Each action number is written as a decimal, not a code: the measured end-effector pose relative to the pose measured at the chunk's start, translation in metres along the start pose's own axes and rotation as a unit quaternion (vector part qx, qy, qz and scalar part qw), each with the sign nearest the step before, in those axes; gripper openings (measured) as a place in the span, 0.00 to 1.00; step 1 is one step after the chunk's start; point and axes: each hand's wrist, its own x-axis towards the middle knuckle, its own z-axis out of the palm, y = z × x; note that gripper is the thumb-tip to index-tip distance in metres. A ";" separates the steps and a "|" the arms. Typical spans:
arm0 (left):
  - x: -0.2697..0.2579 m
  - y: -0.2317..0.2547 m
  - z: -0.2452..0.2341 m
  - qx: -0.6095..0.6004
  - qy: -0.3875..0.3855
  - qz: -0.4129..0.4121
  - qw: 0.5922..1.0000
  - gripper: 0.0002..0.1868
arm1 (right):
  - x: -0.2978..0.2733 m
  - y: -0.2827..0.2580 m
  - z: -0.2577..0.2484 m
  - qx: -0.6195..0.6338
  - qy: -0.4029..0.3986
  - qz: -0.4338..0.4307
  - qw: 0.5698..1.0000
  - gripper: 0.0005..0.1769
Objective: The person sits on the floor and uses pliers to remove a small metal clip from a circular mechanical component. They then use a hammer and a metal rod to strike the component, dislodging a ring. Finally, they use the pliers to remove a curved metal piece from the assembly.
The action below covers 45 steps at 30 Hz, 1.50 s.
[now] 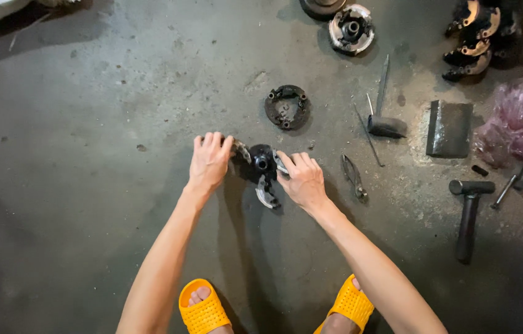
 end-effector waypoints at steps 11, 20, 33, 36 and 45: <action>0.018 0.014 -0.013 -0.058 -0.001 -0.068 0.996 0.23 | 0.013 -0.006 -0.035 -0.017 -0.134 0.035 0.990 0.26; 0.008 0.060 -0.039 -0.225 0.075 -0.119 0.964 0.16 | 0.119 0.110 0.013 0.161 0.015 0.249 0.955 0.12; -0.020 0.082 -0.027 -0.241 0.049 -0.101 0.964 0.15 | 0.041 0.029 -0.043 0.144 -0.013 -0.002 0.990 0.08; -0.015 0.086 -0.025 -0.228 0.046 -0.075 0.970 0.17 | 0.019 0.021 -0.021 0.081 -0.008 -0.073 0.994 0.04; 0.008 0.090 -0.019 -0.122 0.012 -0.043 0.991 0.16 | 0.005 0.014 -0.011 -0.049 0.029 -0.176 0.983 0.10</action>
